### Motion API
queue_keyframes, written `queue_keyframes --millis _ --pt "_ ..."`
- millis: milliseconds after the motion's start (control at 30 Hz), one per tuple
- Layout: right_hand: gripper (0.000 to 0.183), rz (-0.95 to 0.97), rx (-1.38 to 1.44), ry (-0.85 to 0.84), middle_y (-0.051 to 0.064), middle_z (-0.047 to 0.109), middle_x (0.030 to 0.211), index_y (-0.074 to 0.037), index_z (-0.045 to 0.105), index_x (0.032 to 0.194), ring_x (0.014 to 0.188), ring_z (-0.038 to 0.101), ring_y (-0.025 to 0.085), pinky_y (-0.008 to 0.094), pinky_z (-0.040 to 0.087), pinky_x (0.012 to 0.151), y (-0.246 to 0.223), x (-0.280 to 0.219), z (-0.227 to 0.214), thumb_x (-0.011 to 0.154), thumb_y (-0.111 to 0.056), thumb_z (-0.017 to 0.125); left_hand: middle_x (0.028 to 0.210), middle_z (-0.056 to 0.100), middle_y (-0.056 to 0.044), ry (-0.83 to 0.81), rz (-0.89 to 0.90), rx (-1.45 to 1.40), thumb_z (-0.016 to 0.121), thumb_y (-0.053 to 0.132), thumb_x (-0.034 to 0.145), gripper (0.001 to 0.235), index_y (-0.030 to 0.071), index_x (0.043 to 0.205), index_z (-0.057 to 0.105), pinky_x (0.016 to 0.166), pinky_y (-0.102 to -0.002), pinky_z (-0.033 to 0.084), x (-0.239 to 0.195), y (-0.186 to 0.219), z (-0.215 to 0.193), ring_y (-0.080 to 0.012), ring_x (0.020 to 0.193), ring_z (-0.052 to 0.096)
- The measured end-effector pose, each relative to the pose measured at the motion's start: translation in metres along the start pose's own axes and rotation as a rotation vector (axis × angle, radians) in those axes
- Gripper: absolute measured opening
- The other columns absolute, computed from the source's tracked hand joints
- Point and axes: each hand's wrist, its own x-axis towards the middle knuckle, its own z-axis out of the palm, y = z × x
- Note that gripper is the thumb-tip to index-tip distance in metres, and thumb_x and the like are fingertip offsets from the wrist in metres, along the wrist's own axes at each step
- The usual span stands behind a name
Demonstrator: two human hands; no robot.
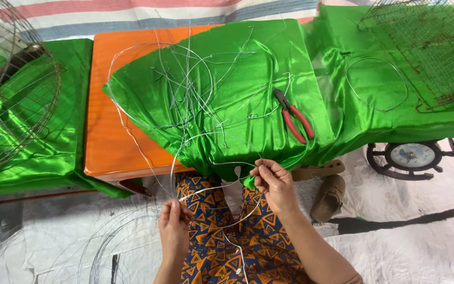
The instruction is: The person sits on the floor and assembles a wire cage by bending and twisting metal wires into circular frames. They use pliers to secure connections and repeatedly adjust the wire loops to form a structured shape.
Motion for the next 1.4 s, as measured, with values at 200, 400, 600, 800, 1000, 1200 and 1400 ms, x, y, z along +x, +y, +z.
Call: queue_keyframes --millis 200,400,600,800,1000,1200,1400 --pt "0.03 0.046 -0.24 -0.109 0.017 0.071 0.099 0.002 0.062 0.127 0.059 0.047 0.01 0.019 0.041 0.044 -0.023 -0.005 0.003 0.1 0.005 0.051 0.078 0.061 -0.014 -0.034 -0.032 0.092 0.048 0.018 0.11 0.019 0.005 0.099 0.055 0.065 -0.038 0.051 -0.011 -0.019 -0.011 -0.0256 0.07 0.06" --pt "0.046 -0.08 -0.611 -0.166 0.013 0.076 0.112 0.0 0.05 0.146 0.073 0.064 0.01 0.022 0.055 0.055 -0.036 -0.014 0.011 0.102 -0.014 0.051 0.08 0.061 -0.014 -0.054 0.015 0.012 0.048 0.014 0.11 0.012 0.007 0.106 0.056 0.069 -0.04 0.054 -0.01 -0.006 -0.014 -0.0257 0.073 0.061" --pt "0.04 0.048 -0.405 -0.159 0.015 0.074 0.101 0.001 0.059 0.139 0.056 0.045 0.008 0.018 0.041 0.046 -0.032 -0.007 0.003 0.101 0.003 0.045 0.073 0.066 -0.017 -0.114 -0.036 0.079 0.051 0.016 0.109 0.02 0.005 0.094 0.059 0.066 -0.037 0.054 -0.005 0.006 -0.014 -0.0296 0.068 0.067" --pt "0.018 0.055 -0.272 -0.172 0.014 0.069 0.097 0.001 0.063 0.114 0.06 0.057 0.014 0.027 0.054 0.055 -0.025 0.0 -0.017 0.103 -0.002 0.049 0.071 0.056 -0.008 -0.219 0.005 0.01 0.058 0.014 0.104 0.015 0.005 0.092 0.061 0.064 -0.033 0.05 0.009 0.007 -0.032 -0.0239 0.068 0.063" --pt "0.017 0.149 -0.287 -0.211 0.012 0.069 0.095 0.0 0.064 0.107 0.063 0.059 0.015 0.028 0.053 0.058 -0.036 -0.007 -0.018 0.105 -0.007 0.048 0.065 0.049 -0.005 -0.499 -0.079 0.048 0.06 0.019 0.101 0.027 0.008 0.077 0.058 0.062 -0.037 0.056 0.012 0.029 -0.034 -0.0209 0.064 0.059" --pt "0.015 0.085 -0.31 -0.185 0.017 0.068 0.091 0.003 0.063 0.108 0.06 0.06 0.016 0.03 0.056 0.058 -0.034 -0.011 -0.04 0.103 -0.006 0.053 0.073 0.062 -0.01 -0.36 -0.088 -0.25 0.054 0.016 0.104 0.023 0.003 0.087 0.063 0.078 -0.041 0.057 0.006 0.024 -0.028 -0.0277 0.079 0.063" --pt "0.016 0.08 -0.174 -0.236 0.017 0.067 0.098 0.005 0.063 0.107 0.063 0.059 0.018 0.033 0.055 0.059 -0.041 -0.011 -0.035 0.103 -0.004 0.049 0.077 0.068 -0.012 -0.334 -0.209 -0.025 0.075 0.018 0.091 0.017 0.012 0.083 0.061 0.069 -0.037 0.053 0.016 0.017 -0.033 -0.0236 0.069 0.063"
